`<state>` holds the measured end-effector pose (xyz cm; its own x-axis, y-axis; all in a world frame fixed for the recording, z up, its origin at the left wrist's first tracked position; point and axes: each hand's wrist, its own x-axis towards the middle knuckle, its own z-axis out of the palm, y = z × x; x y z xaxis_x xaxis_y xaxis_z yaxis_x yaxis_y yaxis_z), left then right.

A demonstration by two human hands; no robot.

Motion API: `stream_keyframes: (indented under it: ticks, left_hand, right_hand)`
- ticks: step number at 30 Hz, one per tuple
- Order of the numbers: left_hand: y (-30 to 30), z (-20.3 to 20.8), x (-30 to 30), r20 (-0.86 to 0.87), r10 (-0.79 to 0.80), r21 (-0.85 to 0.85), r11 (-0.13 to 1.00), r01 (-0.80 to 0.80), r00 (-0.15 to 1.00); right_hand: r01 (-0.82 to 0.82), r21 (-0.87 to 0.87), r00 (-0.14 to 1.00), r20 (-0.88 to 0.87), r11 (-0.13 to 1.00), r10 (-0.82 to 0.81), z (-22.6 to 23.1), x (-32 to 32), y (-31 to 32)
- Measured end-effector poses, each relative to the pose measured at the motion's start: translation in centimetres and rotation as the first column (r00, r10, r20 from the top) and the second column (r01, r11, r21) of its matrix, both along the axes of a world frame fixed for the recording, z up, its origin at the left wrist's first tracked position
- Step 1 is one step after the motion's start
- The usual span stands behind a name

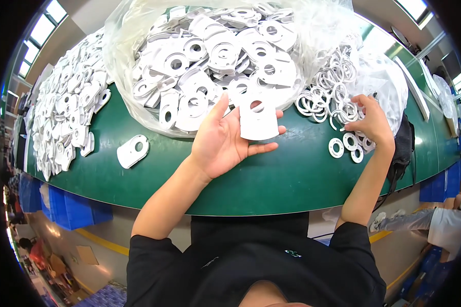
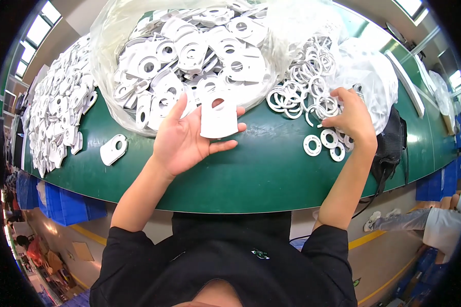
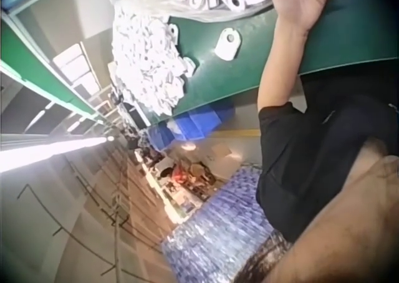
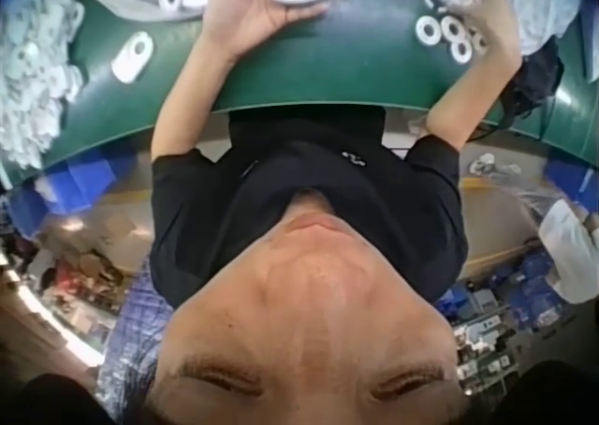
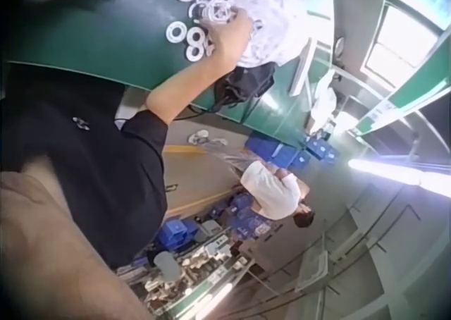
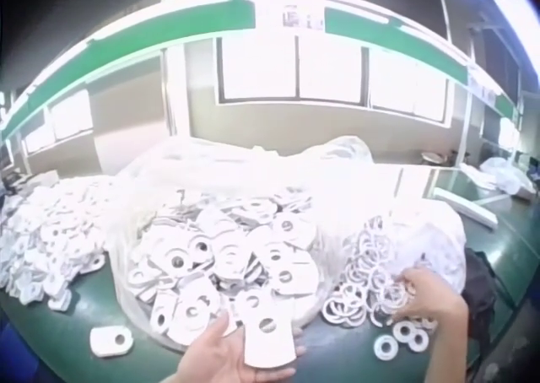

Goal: Assembling small white plastic components by fitting rings onto the base parts.

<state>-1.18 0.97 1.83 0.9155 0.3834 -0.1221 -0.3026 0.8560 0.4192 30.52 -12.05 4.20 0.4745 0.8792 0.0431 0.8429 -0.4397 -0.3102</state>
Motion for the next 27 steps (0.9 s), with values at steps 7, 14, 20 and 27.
stream_keyframes:
  ticks: [7, 14, 20, 27]
  left_hand:
    - [-0.3, -0.5, 0.1, -0.011, 0.035, 0.065, 0.997, -0.034, 0.999]
    - [-0.2, -0.8, 0.1, -0.027, 0.039, 0.119, 0.992, -0.036, 0.999]
    - [-0.3, -1.2, 0.1, -0.013, 0.043, 0.066, 0.997, -0.042, 0.999]
    - [-0.4, -1.1, 0.1, -0.031, 0.044, 0.083, 0.996, -0.041, 0.999]
  right_hand:
    - [0.045, -0.055, 0.999, -0.012, 0.997, -0.045, -0.1, 0.4, -0.1]
    - [0.117, -0.021, 0.987, -0.110, 0.993, -0.119, 0.5, 0.1, 0.1]
    - [0.114, 0.170, 0.992, -0.079, 0.979, -0.102, 0.4, 1.6, -0.1]
    - [0.249, 0.442, 0.961, -0.002, 0.862, -0.277, 1.7, 0.0, 0.7]
